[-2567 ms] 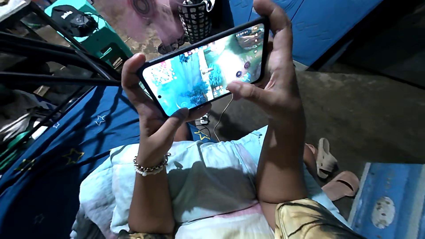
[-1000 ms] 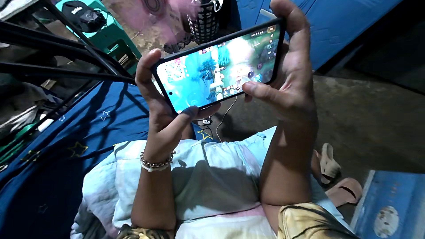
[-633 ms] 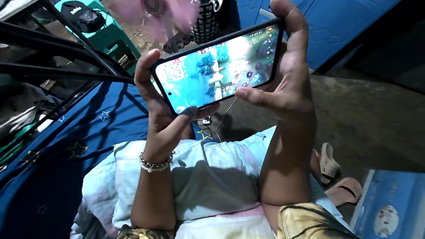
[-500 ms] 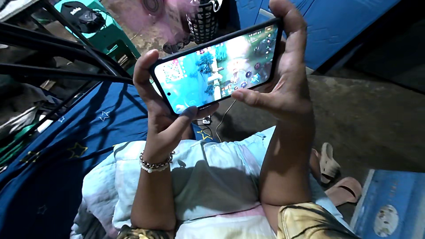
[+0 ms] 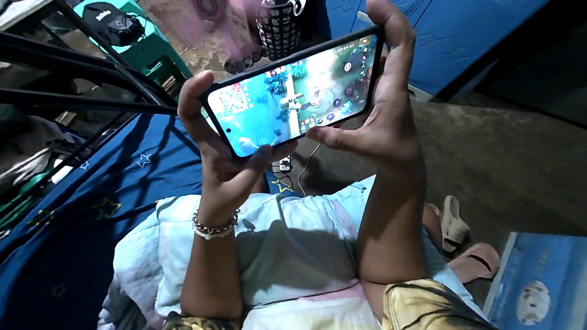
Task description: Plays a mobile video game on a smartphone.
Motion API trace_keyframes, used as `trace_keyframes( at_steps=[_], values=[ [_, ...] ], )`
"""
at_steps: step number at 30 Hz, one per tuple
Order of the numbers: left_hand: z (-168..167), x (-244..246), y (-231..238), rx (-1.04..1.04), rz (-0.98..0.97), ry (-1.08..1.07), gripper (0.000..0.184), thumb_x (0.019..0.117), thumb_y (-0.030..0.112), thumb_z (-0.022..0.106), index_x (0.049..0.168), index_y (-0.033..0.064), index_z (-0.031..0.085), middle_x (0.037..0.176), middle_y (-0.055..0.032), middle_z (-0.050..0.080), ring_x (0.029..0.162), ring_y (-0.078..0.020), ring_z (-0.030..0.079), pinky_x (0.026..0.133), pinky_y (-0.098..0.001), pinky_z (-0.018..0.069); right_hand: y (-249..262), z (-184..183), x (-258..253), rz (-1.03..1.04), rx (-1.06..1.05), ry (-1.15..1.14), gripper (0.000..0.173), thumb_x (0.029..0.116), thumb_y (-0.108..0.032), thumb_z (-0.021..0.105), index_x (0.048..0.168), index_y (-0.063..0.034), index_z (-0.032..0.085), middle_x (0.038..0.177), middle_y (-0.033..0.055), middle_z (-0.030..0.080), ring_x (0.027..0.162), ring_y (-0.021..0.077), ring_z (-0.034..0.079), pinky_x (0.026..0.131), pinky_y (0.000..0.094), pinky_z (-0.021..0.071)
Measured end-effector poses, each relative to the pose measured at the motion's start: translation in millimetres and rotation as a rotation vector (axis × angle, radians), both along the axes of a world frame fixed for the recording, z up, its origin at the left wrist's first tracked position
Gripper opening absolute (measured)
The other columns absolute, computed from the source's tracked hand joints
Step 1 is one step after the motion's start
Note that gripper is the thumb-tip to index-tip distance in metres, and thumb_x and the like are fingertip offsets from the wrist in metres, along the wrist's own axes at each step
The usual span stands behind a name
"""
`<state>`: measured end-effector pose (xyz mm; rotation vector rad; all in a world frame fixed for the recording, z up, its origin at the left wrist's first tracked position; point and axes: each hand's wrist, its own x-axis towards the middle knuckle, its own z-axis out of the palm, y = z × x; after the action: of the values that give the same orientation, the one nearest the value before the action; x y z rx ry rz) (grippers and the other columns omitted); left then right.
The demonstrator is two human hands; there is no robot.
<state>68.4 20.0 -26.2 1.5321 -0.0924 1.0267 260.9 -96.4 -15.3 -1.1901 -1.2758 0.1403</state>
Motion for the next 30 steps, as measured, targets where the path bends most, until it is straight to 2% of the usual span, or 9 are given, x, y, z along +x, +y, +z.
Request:
trace_keyframes(
  at_steps=[8, 13, 17, 19, 20, 21, 23, 27, 30],
  values=[
    [0.0, 0.7, -0.6, 0.023, 0.007, -0.005, 0.098, 0.0814, -0.014, 0.072, 0.151, 0.0243, 0.015, 0.144, 0.001, 0.045, 0.126, -0.0184, 0.059, 0.095, -0.0391, 0.0618, 2.5, -2.8, 0.1, -0.039, 0.0, -0.039, 0.121, 0.0651, -0.022, 0.093, 0.157, -0.0007, 0.018, 0.153, 0.0154, 0.032, 0.137, 0.0154, 0.046, 0.108, 0.0271, 0.0489],
    [-0.4, 0.6, 0.4, 0.067, 0.0, -0.009, 0.099, 0.0819, -0.002, 0.08, 0.152, 0.0226, 0.014, 0.146, 0.0008, 0.043, 0.13, -0.018, 0.055, 0.101, -0.0379, 0.058, 2.1, -1.9, -0.6, -0.067, -0.026, -0.039, 0.119, 0.0663, -0.022, 0.093, 0.157, -0.003, 0.019, 0.153, 0.0137, 0.034, 0.135, 0.014, 0.047, 0.107, 0.0261, 0.0494],
    [0.8, 0.7, -0.2, -0.046, -0.112, -0.051, 0.096, 0.0831, 0.002, 0.08, 0.151, 0.0239, 0.015, 0.146, -0.0022, 0.044, 0.128, -0.0218, 0.058, 0.098, -0.0409, 0.06, 7.1, -6.9, 9.4, 0.034, 0.085, -0.016, 0.11, 0.075, -0.032, 0.088, 0.153, 0.0084, 0.021, 0.151, 0.0202, 0.037, 0.133, 0.0185, 0.05, 0.108, 0.0319, 0.0511],
    [0.2, 0.2, 0.6, -0.054, -0.108, -0.047, 0.097, 0.083, 0.005, 0.081, 0.151, 0.0239, 0.015, 0.147, -0.0026, 0.043, 0.129, -0.0225, 0.057, 0.098, -0.0417, 0.06, 6.2, -7.0, 11.3, 0.109, 0.104, 0.043, 0.104, 0.0799, -0.031, 0.085, 0.152, 0.0076, 0.021, 0.146, 0.0173, 0.041, 0.124, 0.0169, 0.058, 0.097, 0.0312, 0.0585],
    [-0.3, 0.0, 1.1, -0.052, -0.102, -0.046, 0.098, 0.0826, 0.005, 0.081, 0.152, 0.0234, 0.014, 0.147, -0.0026, 0.043, 0.129, -0.0227, 0.056, 0.098, -0.0422, 0.06, 5.0, -6.3, 11.2, 0.14, 0.103, 0.078, 0.1, 0.0813, -0.029, 0.083, 0.152, 0.0059, 0.021, 0.143, 0.0149, 0.044, 0.113, 0.0156, 0.062, 0.082, 0.0294, 0.0629],
    [-0.5, -0.2, 1.3, -0.051, -0.097, -0.046, 0.098, 0.0823, 0.004, 0.081, 0.152, 0.023, 0.014, 0.147, -0.0027, 0.042, 0.13, -0.0227, 0.056, 0.098, -0.0426, 0.06, 3.6, -5.5, 11.0, 0.175, 0.104, 0.116, 0.097, 0.0823, -0.025, 0.082, 0.152, 0.0043, 0.021, 0.14, 0.0136, 0.046, 0.105, 0.0163, 0.065, 0.07, 0.0292, 0.064],
    [-0.6, -0.7, 1.4, -0.042, -0.089, -0.036, 0.1, 0.0819, 0.004, 0.08, 0.153, 0.0228, 0.013, 0.148, -0.0022, 0.04, 0.131, -0.0214, 0.054, 0.098, -0.0413, 0.0594, 0.6, -4.1, 10.5, 0.232, 0.1, 0.176, 0.091, 0.0837, -0.019, 0.077, 0.152, 0.0007, 0.02, 0.138, 0.0111, 0.049, 0.1, 0.0177, 0.067, 0.057, 0.0289, 0.0628],
    [0.8, -0.2, -0.6, -0.113, -0.138, -0.053, 0.101, 0.0796, 0.001, 0.082, 0.152, 0.0247, 0.015, 0.146, -0.0035, 0.042, 0.127, -0.0244, 0.058, 0.089, -0.0456, 0.0637, -3.2, -3.0, 11.6, 0.275, 0.089, 0.219, 0.087, 0.0855, -0.017, 0.075, 0.152, -0.0037, 0.02, 0.136, 0.007, 0.051, 0.1, 0.0172, 0.068, 0.052, 0.0285, 0.0621],
    [0.5, 0.7, 0.3, -0.112, -0.162, -0.069, 0.101, 0.0798, -0.001, 0.081, 0.153, 0.0231, 0.016, 0.147, -0.0055, 0.042, 0.129, -0.0256, 0.057, 0.092, -0.0456, 0.0624, -5.1, -3.3, 12.2, 0.298, 0.059, 0.241, 0.084, 0.0871, -0.016, 0.073, 0.152, -0.0068, 0.02, 0.133, 0.0058, 0.053, 0.098, 0.0163, 0.069, 0.05, 0.029, 0.0624]
  ],
)
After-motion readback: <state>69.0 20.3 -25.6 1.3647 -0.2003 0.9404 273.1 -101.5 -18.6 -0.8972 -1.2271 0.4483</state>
